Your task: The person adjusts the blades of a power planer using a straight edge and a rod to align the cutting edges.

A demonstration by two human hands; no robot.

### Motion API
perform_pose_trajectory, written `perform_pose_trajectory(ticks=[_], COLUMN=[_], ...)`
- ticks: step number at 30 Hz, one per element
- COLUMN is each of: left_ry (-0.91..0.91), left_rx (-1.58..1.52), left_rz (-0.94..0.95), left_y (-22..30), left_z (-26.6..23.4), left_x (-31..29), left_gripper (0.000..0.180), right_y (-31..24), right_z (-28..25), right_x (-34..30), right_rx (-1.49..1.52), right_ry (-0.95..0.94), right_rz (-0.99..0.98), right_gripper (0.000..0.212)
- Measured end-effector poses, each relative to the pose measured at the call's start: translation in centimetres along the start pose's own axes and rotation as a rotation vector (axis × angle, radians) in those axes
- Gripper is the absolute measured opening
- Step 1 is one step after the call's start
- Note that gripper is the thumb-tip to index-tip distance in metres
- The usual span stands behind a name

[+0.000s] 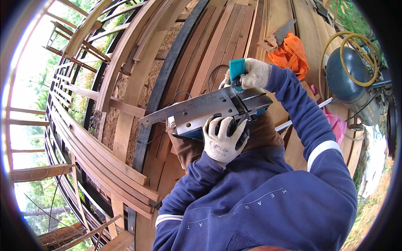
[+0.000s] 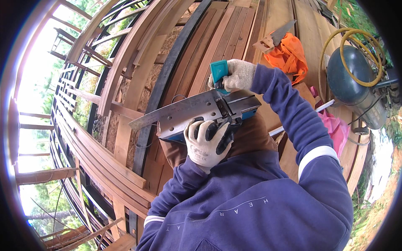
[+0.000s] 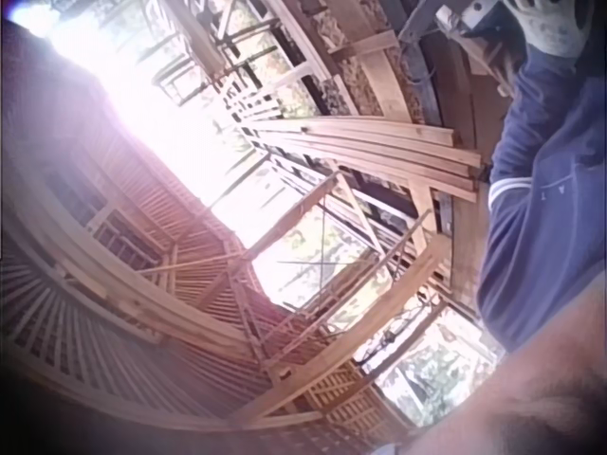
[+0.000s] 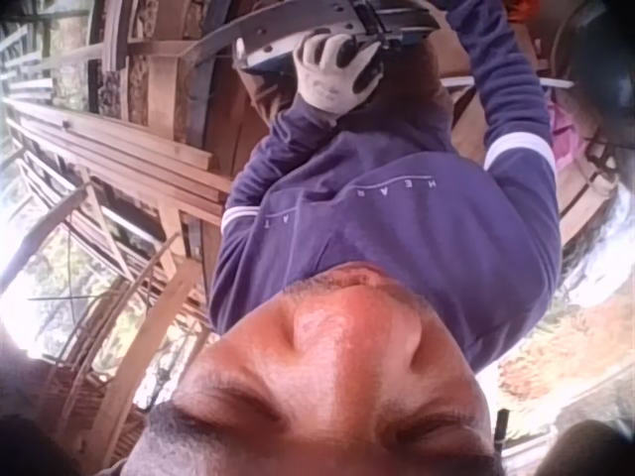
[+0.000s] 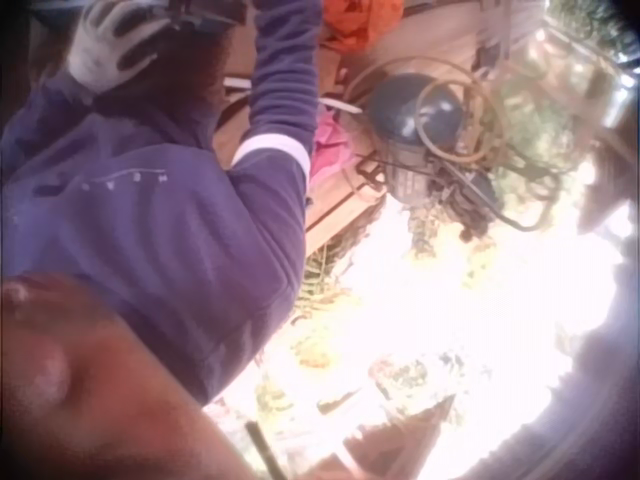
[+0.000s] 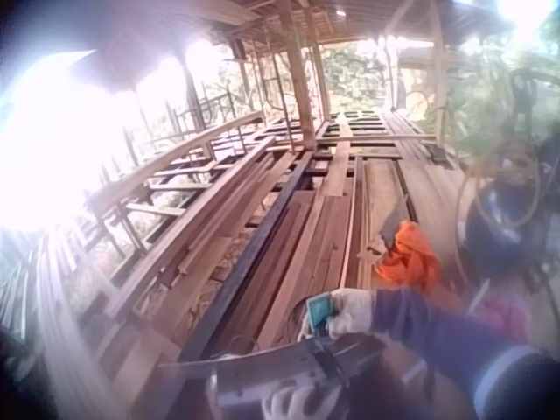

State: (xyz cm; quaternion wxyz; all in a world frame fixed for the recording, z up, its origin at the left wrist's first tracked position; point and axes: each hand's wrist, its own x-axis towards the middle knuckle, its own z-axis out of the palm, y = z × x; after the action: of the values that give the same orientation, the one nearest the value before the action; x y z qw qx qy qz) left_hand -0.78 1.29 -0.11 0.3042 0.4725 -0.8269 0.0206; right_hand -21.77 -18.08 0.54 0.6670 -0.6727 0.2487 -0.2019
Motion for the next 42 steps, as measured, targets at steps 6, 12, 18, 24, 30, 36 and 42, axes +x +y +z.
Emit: perform_pose_trajectory(ticks=[6, 12, 18, 24, 30, 36, 42], left_ry=[-0.001, -0.013, -0.021, -0.034, -0.04, -0.041, -0.035], left_rx=[0.005, 0.02, 0.022, 0.035, 0.035, 0.041, 0.027], left_rz=[-0.019, -0.023, -0.038, -0.049, -0.048, -0.046, -0.055], left_y=[-0.2, -0.1, -0.1, 0.0, 0.0, -0.1, -0.2], left_z=[0.3, 0.2, 0.1, -0.1, -0.1, -0.2, -0.1], left_x=[-0.1, 0.0, 0.2, 0.3, 0.4, 0.5, 0.4], left_gripper=[0.053, 0.054, 0.055, 0.055, 0.055, 0.056, 0.057], right_y=[1.1, 1.4, 1.8, 1.6, 1.3, 2.2, 2.5], right_z=[-0.5, -0.4, -0.6, -0.3, 0.1, 0.0, 0.0], right_x=[0.3, 0.6, 0.9, 1.1, 1.3, 2.1, 2.4], right_rx=[0.011, 0.02, 0.065, 0.077, 0.108, 0.11, 0.088], right_ry=[-0.007, 0.024, 0.024, 0.018, 0.016, 0.016, 0.003], right_rz=[0.004, -0.001, 0.02, -0.013, -0.033, -0.009, -0.021], right_gripper=[0.027, 0.022, 0.022, 0.029, 0.027, 0.027, 0.025])
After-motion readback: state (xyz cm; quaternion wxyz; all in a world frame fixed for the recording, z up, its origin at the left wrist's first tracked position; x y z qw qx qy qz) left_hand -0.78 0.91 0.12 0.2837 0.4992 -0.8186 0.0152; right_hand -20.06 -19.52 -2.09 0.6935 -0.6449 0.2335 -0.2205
